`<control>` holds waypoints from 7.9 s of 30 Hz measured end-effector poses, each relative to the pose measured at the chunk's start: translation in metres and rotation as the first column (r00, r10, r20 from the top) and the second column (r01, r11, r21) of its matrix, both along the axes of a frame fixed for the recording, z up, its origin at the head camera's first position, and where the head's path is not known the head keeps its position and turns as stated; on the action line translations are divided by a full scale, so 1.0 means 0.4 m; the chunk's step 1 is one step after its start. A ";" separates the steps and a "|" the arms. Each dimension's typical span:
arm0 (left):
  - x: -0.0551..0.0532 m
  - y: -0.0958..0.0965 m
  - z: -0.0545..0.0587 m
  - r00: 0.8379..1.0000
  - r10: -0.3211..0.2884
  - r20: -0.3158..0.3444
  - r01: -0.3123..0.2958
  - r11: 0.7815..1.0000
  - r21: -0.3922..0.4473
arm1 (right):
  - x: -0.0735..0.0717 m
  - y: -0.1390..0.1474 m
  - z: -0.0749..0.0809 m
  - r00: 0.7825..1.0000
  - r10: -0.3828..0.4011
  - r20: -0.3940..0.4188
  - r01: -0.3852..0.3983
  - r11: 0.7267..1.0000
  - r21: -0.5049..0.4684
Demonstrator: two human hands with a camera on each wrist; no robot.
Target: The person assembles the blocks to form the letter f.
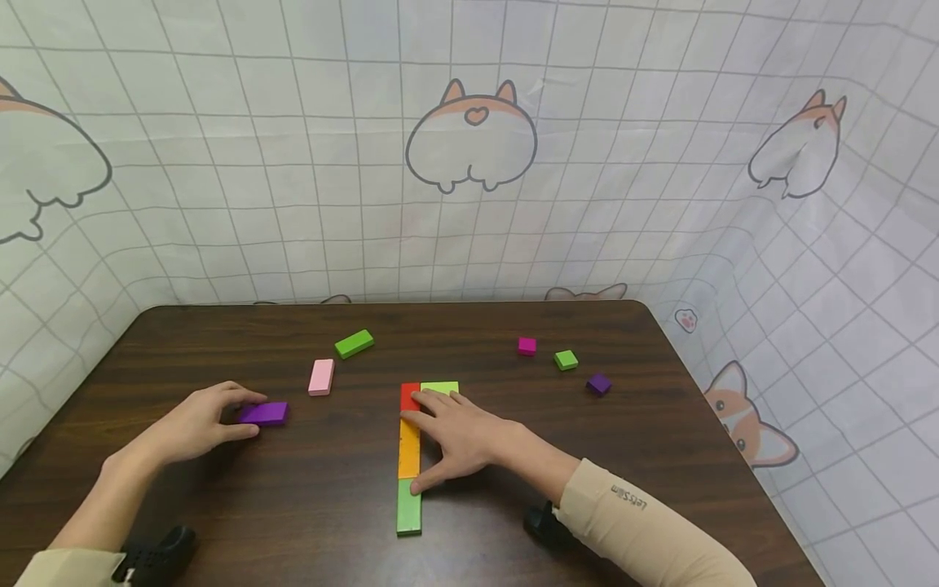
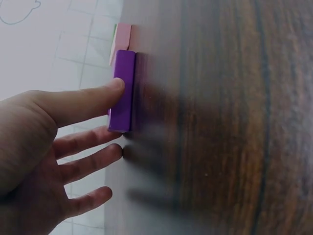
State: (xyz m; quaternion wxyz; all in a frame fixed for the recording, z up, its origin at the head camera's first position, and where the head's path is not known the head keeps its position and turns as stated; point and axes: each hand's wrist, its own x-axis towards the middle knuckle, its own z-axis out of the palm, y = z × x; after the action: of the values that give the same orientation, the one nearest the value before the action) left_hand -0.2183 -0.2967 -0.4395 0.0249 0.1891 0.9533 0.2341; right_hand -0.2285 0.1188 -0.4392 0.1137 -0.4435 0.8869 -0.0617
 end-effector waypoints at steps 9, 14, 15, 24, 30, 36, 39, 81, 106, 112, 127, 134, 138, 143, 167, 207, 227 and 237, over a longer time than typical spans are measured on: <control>-0.014 0.006 0.001 0.998 -0.051 -0.030 0.051 0.999 0.005 | -0.001 0.001 0.000 1.000 -0.002 0.010 0.002 1.000 0.007; -0.024 0.009 -0.005 0.998 -0.063 -0.028 0.063 0.998 -0.005 | -0.001 0.001 0.000 1.000 0.009 0.001 -0.009 1.000 -0.007; -0.026 0.008 -0.006 0.998 -0.062 -0.027 0.062 0.998 -0.009 | -0.001 0.002 -0.001 1.000 0.009 -0.002 -0.009 1.000 -0.007; -0.030 0.014 -0.007 0.997 -0.074 -0.026 0.074 0.997 -0.011 | 0.000 0.002 -0.002 1.000 0.005 0.001 -0.005 1.000 -0.003; -0.028 0.026 -0.001 0.996 -0.078 -0.036 0.078 0.997 -0.002 | 0.001 0.001 -0.002 1.000 0.002 0.000 -0.002 1.000 -0.001; -0.031 0.048 0.000 0.996 -0.079 -0.044 0.080 0.997 0.018 | 0.001 0.002 0.001 1.000 0.002 0.014 -0.002 1.000 -0.005; -0.035 0.058 -0.001 0.995 -0.082 -0.052 0.084 0.996 0.034 | 0.001 0.002 0.000 1.000 0.006 0.010 -0.006 1.000 -0.009; -0.087 0.230 0.008 0.980 -0.158 -0.121 0.162 0.987 0.022 | 0.000 0.001 0.002 1.000 -0.006 0.021 0.006 1.000 -0.002; -0.115 0.322 -0.016 0.968 -0.211 -0.135 0.213 0.977 -0.001 | 0.011 0.003 -0.010 0.999 -0.021 0.030 0.022 1.000 -0.016; -0.123 0.333 -0.020 0.966 -0.227 -0.124 0.229 0.973 0.001 | 0.009 0.003 -0.010 0.999 -0.019 0.026 0.019 1.000 -0.009; -0.133 0.349 -0.014 0.965 -0.231 -0.120 0.229 0.973 -0.031 | 0.007 0.000 -0.012 1.000 -0.014 0.003 0.014 1.000 -0.019; -0.137 0.359 -0.013 0.965 -0.234 -0.120 0.227 0.972 -0.062 | 0.006 -0.001 -0.012 1.000 -0.016 0.007 0.016 1.000 -0.015; -0.138 0.365 -0.014 0.967 -0.230 -0.110 0.223 0.972 -0.073 | 0.006 0.000 -0.012 1.000 -0.016 0.006 0.016 1.000 -0.011; -0.141 0.371 -0.019 0.967 -0.236 -0.100 0.225 0.968 -0.114 | 0.007 0.000 -0.013 1.000 -0.013 0.013 0.014 1.000 -0.012; -0.142 0.384 -0.024 0.964 -0.258 -0.065 0.249 0.960 -0.125 | 0.005 0.002 -0.017 1.000 -0.007 0.019 0.008 0.999 -0.039; -0.175 0.198 0.002 0.993 -0.053 -0.104 0.071 0.981 0.178 | 0.004 0.000 -0.017 1.000 0.003 0.002 -0.003 0.999 -0.037; -0.201 0.134 0.005 0.992 -0.048 0.114 0.030 0.987 0.157 | 0.001 0.003 -0.017 1.000 -0.012 0.010 0.012 1.000 -0.023; -0.209 0.130 -0.012 0.988 -0.055 0.146 0.034 0.989 0.145 | 0.001 0.004 -0.017 1.000 -0.008 0.009 0.009 1.000 -0.028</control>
State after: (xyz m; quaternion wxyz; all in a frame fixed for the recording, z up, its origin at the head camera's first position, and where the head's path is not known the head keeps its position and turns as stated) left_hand -0.3018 -0.2447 -0.4441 0.0879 0.1937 0.9252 0.3141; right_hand -0.2282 0.1203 -0.4460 0.1112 -0.4409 0.8873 -0.0764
